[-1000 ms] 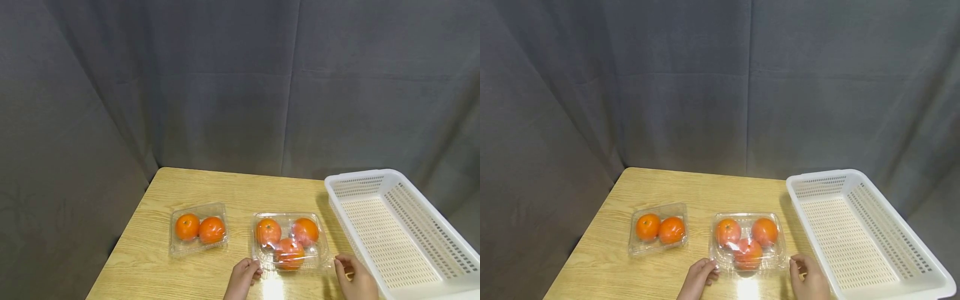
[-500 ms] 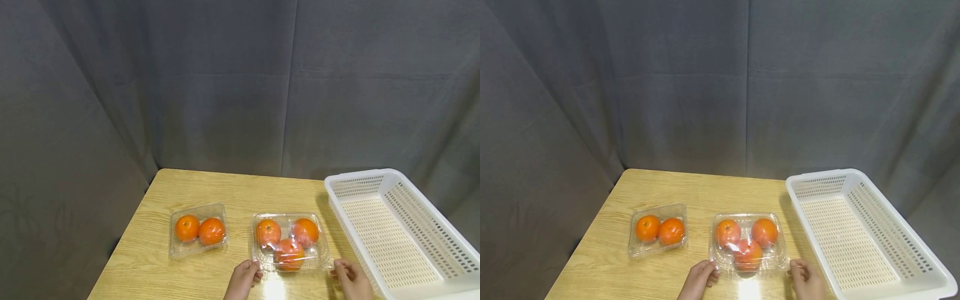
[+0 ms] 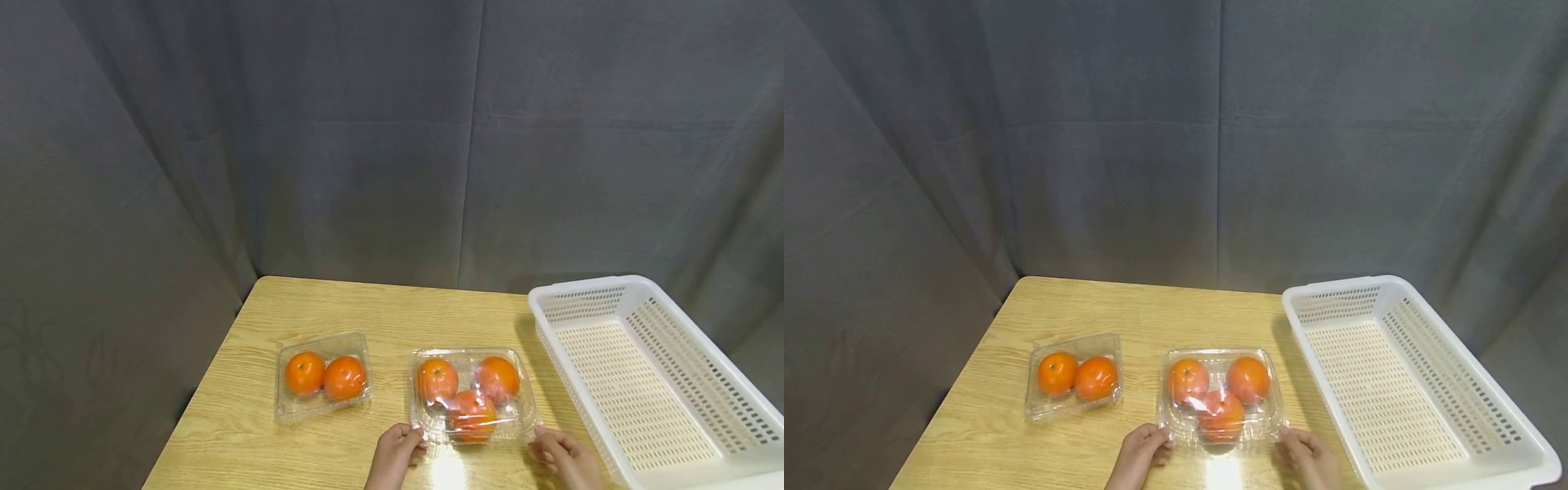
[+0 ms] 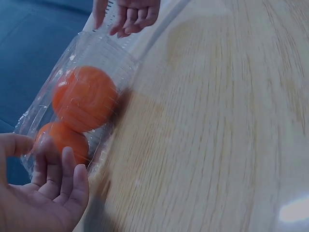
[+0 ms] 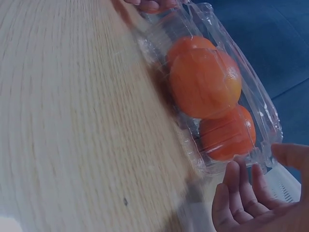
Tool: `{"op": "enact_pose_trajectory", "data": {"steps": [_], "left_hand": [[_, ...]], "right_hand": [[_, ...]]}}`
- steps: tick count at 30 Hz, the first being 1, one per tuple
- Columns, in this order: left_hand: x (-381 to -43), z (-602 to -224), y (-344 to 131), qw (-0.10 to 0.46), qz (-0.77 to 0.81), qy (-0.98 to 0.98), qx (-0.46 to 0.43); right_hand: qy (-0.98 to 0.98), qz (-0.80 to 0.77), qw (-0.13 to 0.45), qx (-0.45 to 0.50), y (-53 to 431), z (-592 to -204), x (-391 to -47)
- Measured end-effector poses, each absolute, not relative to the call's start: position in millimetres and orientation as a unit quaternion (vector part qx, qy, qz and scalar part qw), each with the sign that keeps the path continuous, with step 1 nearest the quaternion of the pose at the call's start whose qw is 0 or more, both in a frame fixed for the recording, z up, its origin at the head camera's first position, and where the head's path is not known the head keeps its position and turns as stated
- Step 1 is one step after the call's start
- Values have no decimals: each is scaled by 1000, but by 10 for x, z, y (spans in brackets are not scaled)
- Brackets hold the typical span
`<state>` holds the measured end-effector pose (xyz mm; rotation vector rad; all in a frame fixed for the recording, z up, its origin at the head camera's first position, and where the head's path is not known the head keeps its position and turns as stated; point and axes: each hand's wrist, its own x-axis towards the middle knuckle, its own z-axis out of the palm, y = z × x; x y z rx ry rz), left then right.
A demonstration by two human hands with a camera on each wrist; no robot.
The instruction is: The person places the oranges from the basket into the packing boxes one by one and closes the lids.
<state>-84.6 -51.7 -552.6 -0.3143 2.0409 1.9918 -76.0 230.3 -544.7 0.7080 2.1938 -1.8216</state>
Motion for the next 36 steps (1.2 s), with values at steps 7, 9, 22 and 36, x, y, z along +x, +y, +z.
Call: {"op": "enact_pose_trajectory", "data": {"steps": [7, 9, 22, 36], "left_hand": [[-857, -5523, -503, 127, 707, 688, -105], [-863, -5532, -500, 125, 709, 686, -104], [-890, -5656, -520, 131, 733, 660, -98], [-859, -5562, -511, 128, 738, 654, -100]], "right_hand": [[722, -647, 87, 228, 2294, -5478, -783], [716, -654, 83, 229, 2286, -5484, -794], [681, -691, 80, 230, 2247, -5482, -794], [689, -688, 69, 217, 2237, -5520, -771]]}}
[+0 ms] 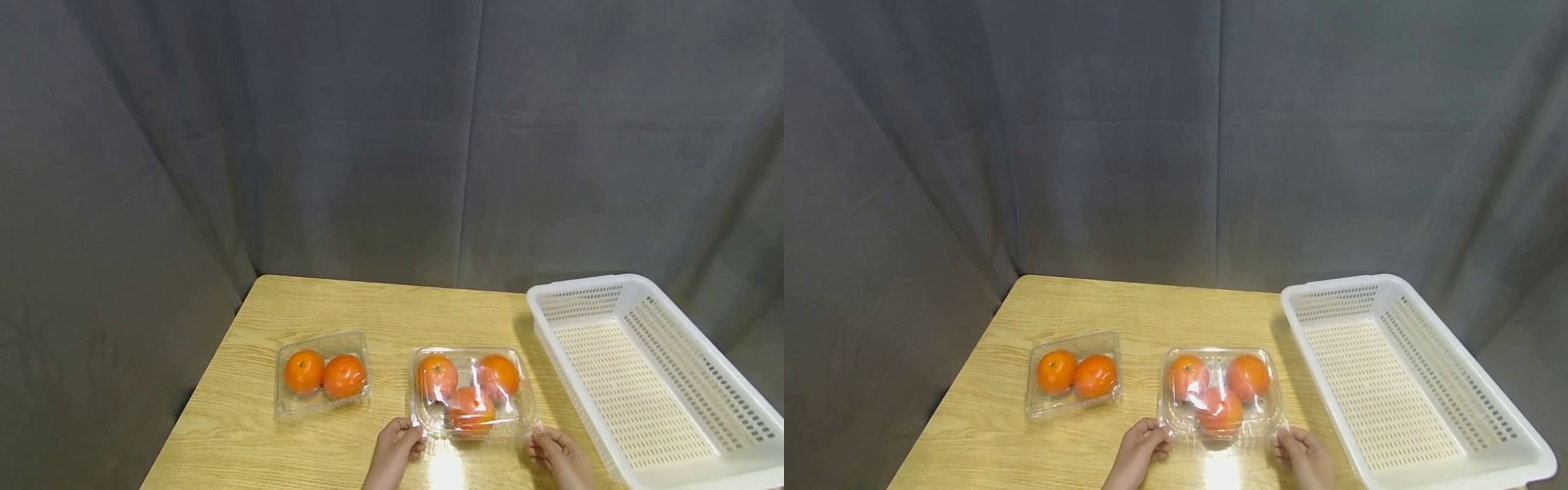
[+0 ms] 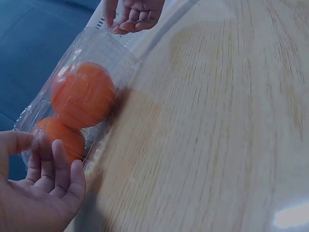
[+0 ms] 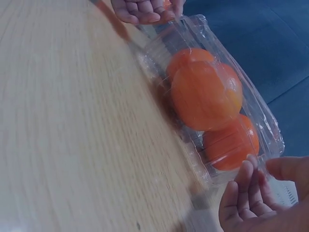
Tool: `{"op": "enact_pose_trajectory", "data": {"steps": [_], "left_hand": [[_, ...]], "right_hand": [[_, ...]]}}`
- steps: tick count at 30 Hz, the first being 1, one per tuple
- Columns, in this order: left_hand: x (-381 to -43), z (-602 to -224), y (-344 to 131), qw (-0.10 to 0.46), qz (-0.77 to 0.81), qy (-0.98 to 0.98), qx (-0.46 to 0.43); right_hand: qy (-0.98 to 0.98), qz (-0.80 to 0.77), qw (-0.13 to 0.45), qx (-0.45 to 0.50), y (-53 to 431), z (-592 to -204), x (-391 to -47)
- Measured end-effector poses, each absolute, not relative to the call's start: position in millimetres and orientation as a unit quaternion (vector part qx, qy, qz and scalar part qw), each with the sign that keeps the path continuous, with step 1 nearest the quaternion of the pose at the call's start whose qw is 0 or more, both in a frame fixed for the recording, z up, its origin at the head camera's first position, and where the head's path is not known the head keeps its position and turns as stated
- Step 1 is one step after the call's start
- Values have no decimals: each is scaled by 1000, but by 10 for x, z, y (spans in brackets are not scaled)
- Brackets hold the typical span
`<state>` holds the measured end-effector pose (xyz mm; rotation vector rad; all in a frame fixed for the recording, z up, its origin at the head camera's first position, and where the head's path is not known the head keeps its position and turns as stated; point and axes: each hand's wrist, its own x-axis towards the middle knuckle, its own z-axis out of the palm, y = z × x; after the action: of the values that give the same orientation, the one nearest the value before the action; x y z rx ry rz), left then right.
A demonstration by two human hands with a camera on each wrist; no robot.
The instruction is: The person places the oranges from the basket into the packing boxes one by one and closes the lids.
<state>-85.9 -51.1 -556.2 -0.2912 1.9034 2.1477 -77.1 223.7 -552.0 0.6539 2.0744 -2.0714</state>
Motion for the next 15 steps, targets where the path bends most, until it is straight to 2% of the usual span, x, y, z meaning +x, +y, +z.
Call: {"op": "enact_pose_trajectory", "data": {"steps": [9, 15], "left_hand": [[-851, -5580, -570, 98, 700, 701, -100], [-823, -5478, -649, 59, 647, 757, -72]], "right_hand": [[759, -617, 58, 200, 2188, -5454, -677], [853, -493, 25, 168, 2154, -5376, -628]]}}
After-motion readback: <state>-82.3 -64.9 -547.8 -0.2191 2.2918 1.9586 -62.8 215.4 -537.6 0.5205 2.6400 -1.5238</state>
